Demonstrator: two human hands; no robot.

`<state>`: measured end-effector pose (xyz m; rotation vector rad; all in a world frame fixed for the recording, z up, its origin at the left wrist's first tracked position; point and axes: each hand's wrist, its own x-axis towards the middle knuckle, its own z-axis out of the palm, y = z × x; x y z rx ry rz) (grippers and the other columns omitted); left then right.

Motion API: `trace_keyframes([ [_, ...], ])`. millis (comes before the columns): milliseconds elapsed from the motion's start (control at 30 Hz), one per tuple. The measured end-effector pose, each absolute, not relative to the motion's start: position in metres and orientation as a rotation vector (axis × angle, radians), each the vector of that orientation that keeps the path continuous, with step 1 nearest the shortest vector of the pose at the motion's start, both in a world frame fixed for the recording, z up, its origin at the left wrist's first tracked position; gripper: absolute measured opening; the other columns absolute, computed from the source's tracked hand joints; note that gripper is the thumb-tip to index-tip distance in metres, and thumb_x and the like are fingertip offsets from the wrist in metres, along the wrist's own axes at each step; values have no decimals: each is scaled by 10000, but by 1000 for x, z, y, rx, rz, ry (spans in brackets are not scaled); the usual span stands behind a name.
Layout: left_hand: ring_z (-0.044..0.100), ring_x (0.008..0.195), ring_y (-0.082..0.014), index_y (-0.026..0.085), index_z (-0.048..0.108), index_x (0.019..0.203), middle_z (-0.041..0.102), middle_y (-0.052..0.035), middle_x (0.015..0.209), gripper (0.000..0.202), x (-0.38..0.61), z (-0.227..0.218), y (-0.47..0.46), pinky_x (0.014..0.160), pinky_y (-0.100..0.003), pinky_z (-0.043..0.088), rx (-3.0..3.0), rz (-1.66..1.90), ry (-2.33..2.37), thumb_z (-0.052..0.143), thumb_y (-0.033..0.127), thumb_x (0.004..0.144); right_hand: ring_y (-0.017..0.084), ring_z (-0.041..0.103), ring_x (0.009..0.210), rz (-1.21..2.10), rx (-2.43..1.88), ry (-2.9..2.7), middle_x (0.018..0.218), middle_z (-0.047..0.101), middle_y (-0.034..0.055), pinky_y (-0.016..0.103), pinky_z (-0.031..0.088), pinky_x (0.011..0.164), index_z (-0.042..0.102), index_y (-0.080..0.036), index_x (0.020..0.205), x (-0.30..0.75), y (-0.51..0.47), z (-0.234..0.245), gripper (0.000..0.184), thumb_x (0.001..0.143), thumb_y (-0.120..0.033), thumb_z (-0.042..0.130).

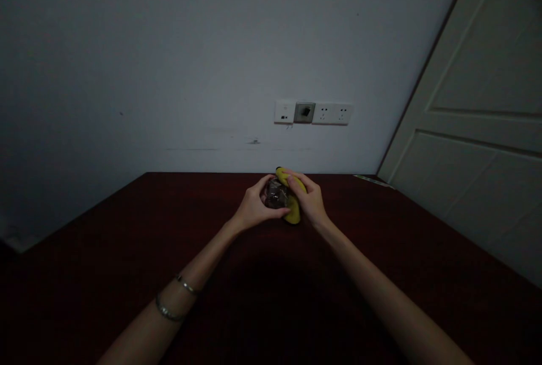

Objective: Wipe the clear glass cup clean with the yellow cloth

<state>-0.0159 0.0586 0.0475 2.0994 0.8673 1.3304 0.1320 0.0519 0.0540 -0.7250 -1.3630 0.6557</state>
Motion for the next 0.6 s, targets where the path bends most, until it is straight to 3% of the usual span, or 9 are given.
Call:
trace_keyframes([
  [233,610,943,-216,116,492,1107,626,-108,1062,642,-14,48,63,840,-351,495,1826,1337,677,761,332,566,198,532,1139,450,-577,-1573,1201,599,29,397,379,1002,693,-263,872,132,38,58,124,771,-277,622],
  [600,611,912,-206,123,490,1135,631,-99,1039,673,-12,47,65,810,-342,494,1856,1290,708,777,266,543,206,572,1085,510,-666,-1430,1127,643,41,413,402,980,686,-252,867,133,44,54,129,778,-301,607],
])
